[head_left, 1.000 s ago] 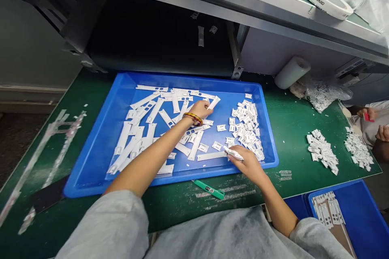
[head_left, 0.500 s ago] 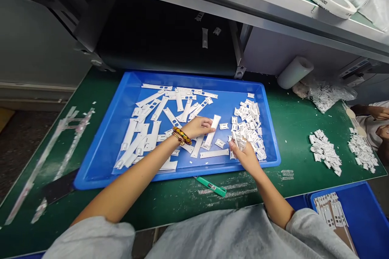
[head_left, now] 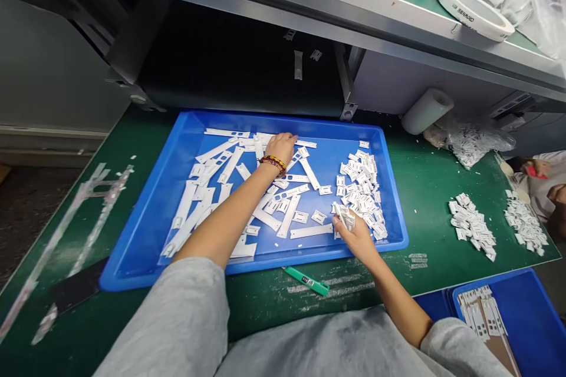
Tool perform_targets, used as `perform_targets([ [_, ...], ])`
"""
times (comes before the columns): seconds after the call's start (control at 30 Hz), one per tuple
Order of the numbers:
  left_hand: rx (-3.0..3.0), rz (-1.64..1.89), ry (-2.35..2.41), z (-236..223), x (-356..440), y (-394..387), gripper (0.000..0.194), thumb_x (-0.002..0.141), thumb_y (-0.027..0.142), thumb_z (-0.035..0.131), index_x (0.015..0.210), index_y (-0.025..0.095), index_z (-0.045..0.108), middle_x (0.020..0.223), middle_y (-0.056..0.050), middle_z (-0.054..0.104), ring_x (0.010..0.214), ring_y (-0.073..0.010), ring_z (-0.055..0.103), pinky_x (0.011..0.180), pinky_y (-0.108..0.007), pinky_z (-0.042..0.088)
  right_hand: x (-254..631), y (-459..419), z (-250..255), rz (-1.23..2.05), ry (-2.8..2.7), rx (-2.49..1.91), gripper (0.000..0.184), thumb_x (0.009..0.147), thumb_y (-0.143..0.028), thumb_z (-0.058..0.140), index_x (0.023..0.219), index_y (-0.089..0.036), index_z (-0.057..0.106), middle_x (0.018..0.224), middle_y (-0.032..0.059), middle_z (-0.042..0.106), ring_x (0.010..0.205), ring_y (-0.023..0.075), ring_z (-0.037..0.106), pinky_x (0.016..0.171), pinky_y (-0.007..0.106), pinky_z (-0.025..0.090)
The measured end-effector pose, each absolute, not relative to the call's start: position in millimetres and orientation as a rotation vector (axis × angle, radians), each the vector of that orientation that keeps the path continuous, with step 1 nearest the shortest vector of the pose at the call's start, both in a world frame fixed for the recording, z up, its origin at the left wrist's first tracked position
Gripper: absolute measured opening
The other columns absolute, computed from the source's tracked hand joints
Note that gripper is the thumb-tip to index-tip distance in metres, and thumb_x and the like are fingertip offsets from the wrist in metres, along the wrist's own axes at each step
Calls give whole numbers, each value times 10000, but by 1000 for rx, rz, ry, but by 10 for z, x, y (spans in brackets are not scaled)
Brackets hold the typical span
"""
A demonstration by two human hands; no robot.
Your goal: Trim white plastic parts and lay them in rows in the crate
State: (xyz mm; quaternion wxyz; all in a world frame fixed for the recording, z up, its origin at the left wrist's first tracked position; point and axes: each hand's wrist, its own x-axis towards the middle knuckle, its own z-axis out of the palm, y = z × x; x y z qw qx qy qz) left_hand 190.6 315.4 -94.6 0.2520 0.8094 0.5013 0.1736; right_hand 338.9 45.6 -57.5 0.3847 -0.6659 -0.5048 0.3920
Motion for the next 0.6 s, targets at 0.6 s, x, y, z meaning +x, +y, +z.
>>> perform_targets([
  [0.6,1565,419,1059,-373,1524,2391,360,681,532,725,780,187,756,889,-84,768,907,-267,680,848,-428,524,3379,494,-556,1052,-1075,-1634,397,856,-533,525,996,-177,631,572,-45,461,525,132,435,533,258,374],
])
